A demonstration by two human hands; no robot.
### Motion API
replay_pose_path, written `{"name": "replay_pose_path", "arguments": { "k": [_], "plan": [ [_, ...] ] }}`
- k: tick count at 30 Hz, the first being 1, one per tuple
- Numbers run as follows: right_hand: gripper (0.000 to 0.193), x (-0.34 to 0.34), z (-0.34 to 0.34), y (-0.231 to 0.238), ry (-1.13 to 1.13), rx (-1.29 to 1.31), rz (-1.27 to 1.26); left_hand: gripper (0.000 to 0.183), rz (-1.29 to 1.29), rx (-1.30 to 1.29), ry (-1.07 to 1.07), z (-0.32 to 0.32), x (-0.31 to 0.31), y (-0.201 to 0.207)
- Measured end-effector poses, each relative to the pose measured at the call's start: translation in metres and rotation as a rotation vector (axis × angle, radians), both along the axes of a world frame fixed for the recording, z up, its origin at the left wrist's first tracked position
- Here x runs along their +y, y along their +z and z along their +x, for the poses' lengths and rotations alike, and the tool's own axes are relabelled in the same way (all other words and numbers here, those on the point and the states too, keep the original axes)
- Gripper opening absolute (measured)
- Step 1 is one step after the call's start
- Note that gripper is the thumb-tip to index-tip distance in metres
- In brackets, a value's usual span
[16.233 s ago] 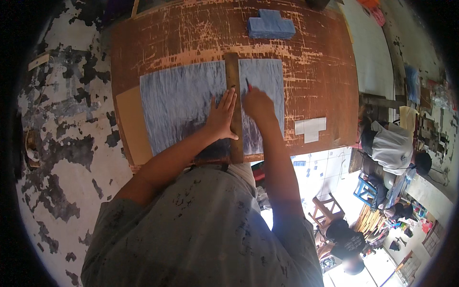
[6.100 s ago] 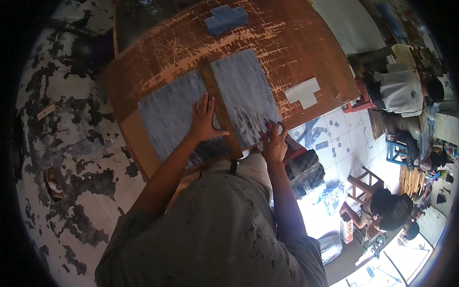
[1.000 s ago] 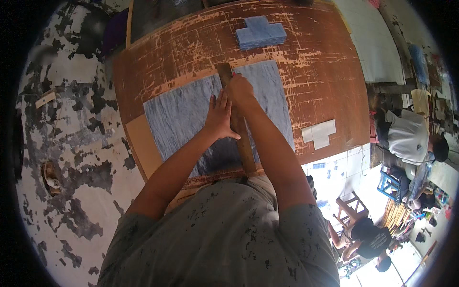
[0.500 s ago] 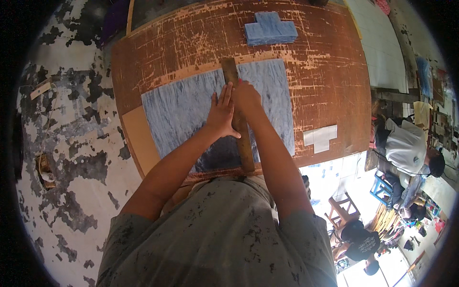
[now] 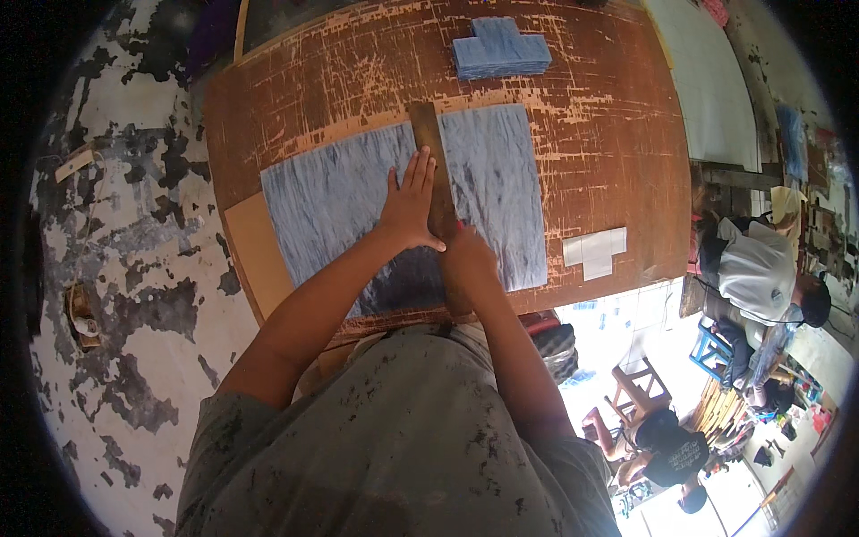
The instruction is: The person positions a paper template and a wooden ruler over a sheet of material, then cuts along the ruler using a utility knife.
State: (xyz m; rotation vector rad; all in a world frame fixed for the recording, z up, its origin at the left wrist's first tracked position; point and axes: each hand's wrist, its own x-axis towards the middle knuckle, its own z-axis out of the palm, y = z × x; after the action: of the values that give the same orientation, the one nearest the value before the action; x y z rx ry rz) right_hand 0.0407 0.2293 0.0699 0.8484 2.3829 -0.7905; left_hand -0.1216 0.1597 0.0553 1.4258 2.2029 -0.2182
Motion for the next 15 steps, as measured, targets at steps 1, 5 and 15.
{"name": "replay_pose_path", "arguments": {
  "k": [1, 5, 15],
  "plan": [
    [0.037, -0.002, 0.003, 0.009, -0.011, -0.009, -0.012, 0.170, 0.002, 0.000, 0.001, 0.001, 0.000, 0.000],
    [0.028, -0.003, 0.018, 0.026, 0.070, 0.103, 0.010, 0.171, -0.007, 0.013, 0.003, 0.002, 0.000, 0.006],
    [0.041, 0.079, -0.124, -0.015, -0.355, 0.298, -0.012, 0.170, 0.012, 0.021, -0.023, 0.000, -0.001, 0.001]
  ]
}}
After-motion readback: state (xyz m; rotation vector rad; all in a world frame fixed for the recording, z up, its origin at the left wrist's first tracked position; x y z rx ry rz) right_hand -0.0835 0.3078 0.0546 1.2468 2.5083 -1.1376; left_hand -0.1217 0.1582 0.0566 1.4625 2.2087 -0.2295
